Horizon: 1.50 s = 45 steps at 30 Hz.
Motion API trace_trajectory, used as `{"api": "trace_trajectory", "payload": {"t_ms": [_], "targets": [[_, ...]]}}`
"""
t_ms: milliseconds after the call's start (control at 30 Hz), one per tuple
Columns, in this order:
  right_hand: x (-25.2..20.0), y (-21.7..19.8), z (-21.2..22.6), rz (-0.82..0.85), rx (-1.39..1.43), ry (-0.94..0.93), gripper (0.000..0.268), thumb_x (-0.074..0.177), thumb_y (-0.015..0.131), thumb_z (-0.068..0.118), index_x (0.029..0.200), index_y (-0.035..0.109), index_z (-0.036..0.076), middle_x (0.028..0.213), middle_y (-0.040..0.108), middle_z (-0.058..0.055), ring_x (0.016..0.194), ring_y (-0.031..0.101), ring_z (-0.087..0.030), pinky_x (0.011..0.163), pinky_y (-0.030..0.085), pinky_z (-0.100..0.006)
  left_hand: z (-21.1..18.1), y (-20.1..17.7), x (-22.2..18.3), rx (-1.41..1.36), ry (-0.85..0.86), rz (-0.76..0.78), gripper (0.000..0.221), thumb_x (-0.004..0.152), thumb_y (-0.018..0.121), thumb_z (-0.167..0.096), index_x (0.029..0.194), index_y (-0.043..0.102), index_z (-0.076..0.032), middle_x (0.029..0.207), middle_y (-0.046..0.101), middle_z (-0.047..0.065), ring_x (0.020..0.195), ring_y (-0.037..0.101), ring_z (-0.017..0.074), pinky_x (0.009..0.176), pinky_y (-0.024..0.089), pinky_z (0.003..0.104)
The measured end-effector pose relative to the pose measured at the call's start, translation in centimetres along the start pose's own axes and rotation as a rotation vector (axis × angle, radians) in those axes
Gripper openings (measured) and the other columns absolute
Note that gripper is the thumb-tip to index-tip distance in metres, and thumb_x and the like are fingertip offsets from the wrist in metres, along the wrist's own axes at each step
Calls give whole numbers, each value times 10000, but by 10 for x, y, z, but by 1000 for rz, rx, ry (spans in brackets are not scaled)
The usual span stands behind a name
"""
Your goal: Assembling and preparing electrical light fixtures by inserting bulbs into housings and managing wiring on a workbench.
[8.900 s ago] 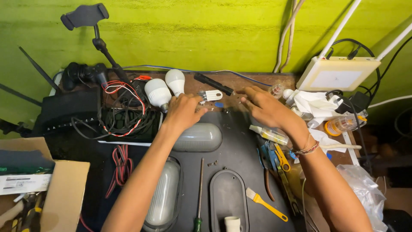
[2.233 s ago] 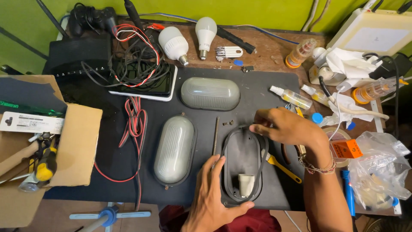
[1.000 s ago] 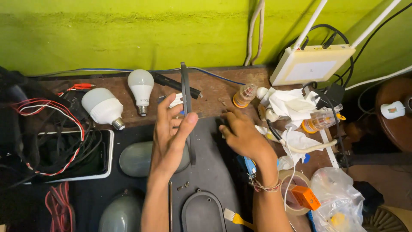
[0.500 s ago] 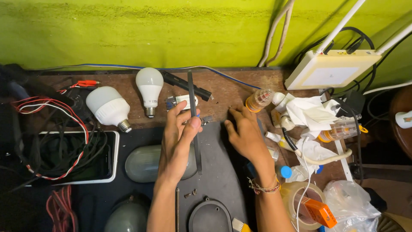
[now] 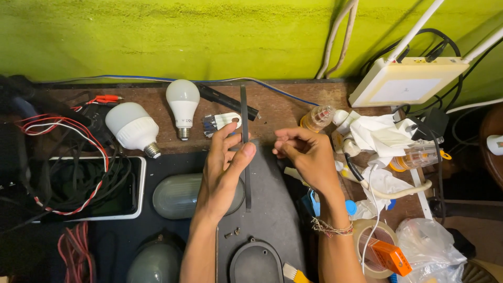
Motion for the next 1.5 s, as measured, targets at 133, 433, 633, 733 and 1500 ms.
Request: {"api": "trace_trajectory", "payload": {"t_ms": [133,433,633,733,1500], "targets": [[-4,4,10,30,113,6,153,885,699,-95,1034,728,-122,820,733,-229,699,757,-241,671,688,-358,-3,3,-3,9,0,21,919,893,630,-555,1526,336,44,1419,525,353,1177,636,497,970,476,532],[-29,7,34,129,90,-75,212,874,723,-69,1084,743,-94,859,758,-161,743,723,-146,715,670,-328,-57,12,-54,14,143,15,994,830,669,-619,1513,358,33,1402,563,315,1128,690,422,919,521,433],[-84,43,84,358,41,-198,248,892,654,-64,1110,762,-15,957,797,-124,760,738,-144,719,646,-280,-74,-22,-157,0,278,-28,894,767,638,-588,1490,395,-123,1495,556,112,1058,685,242,876,494,355],[-125,76,98,497,134,-200,242,879,730,9,1113,740,-52,922,774,-225,838,802,-304,701,699,-344,-58,-64,-226,114,226,-143,944,748,600,-693,1507,409,-164,1485,564,207,1158,661,287,923,497,381],[-413,297,116,1479,-295,-731,239,932,680,80,1167,722,83,1421,646,-174,1206,678,-174,970,570,-274,70,-164,-590,-3,-150,-740,834,750,696,-535,1478,423,-234,1477,607,40,1230,576,195,921,461,321]]}}
Point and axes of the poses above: each hand's wrist, its own x-axis towards the middle knuckle, its own y-axis out of the palm, z = x × y, the point moved 4 cm from there along x, towards the middle knuckle
